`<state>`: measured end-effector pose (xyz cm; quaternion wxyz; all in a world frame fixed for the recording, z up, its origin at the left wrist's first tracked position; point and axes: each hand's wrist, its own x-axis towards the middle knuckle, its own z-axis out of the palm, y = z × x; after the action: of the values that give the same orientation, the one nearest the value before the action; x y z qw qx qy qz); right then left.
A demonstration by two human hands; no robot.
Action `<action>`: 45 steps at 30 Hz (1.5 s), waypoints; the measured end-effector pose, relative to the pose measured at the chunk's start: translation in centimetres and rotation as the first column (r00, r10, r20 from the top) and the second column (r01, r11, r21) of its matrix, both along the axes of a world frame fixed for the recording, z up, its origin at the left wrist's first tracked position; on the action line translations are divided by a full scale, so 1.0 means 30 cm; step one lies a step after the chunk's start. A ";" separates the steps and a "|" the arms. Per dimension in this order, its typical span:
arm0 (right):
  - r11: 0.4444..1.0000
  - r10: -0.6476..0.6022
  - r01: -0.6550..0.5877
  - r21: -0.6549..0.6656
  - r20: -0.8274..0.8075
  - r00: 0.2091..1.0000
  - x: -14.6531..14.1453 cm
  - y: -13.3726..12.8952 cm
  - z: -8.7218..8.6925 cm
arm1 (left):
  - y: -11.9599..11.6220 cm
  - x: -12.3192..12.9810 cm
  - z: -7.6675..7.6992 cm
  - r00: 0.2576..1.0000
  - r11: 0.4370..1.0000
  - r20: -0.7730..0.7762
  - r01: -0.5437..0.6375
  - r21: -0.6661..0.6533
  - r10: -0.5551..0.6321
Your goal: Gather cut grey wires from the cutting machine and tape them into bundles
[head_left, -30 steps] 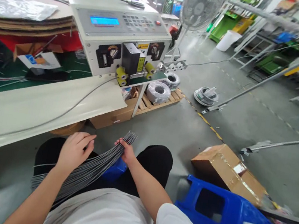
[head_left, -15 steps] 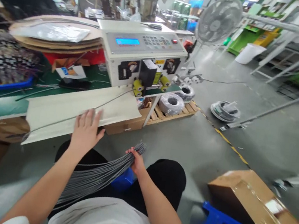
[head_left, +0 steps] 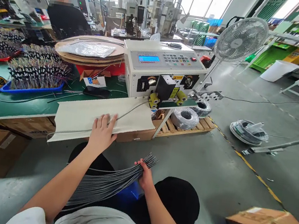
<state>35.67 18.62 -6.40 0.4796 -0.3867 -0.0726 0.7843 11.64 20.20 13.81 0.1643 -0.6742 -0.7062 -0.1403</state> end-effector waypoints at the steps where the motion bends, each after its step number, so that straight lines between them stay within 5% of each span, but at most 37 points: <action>1: 1.000 -0.001 0.001 0.002 0.006 1.000 0.000 0.000 0.003 | 0.001 -0.001 -0.002 1.000 1.000 0.006 0.001 0.007 -0.001; 16: 0.998 0.014 -0.013 0.069 -0.013 1.000 0.000 -0.003 0.014 | -0.011 -0.049 -0.013 0.995 0.994 0.023 0.100 -0.032 -0.100; 21: 0.997 0.004 0.000 0.081 -0.040 0.999 -0.001 0.000 0.014 | -0.076 -0.104 -0.029 0.981 0.981 0.032 0.191 0.038 -0.192; 25: 0.997 0.003 0.001 0.082 -0.043 0.999 -0.005 0.003 0.009 | -0.166 -0.092 -0.094 0.968 0.956 0.017 0.243 0.168 -0.249; 31: 0.996 0.016 -0.011 0.083 -0.056 0.998 -0.011 0.005 -0.003 | -0.306 0.095 -0.290 0.964 0.951 0.177 0.234 -0.201 -0.199; 35: 0.996 0.005 -0.001 0.088 -0.048 0.999 -0.010 0.000 -0.013 | -0.360 0.169 -0.388 0.969 0.879 0.227 0.191 -0.436 -0.098; 39: 1.000 -0.001 0.002 0.031 -0.044 0.999 -0.007 -0.002 -0.009 | -0.369 0.187 -0.414 0.972 0.844 0.211 0.194 -0.500 -0.099; 45: 0.997 -0.028 0.035 0.063 -0.110 0.994 -0.019 -0.001 -0.006 | -0.361 0.177 -0.380 0.972 0.840 0.169 0.224 -0.494 -0.161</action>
<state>35.11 18.59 -6.56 0.5076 -0.3288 -0.0655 0.7937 16.94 9.36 2.41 -0.0774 -0.7514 -0.6552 -0.0050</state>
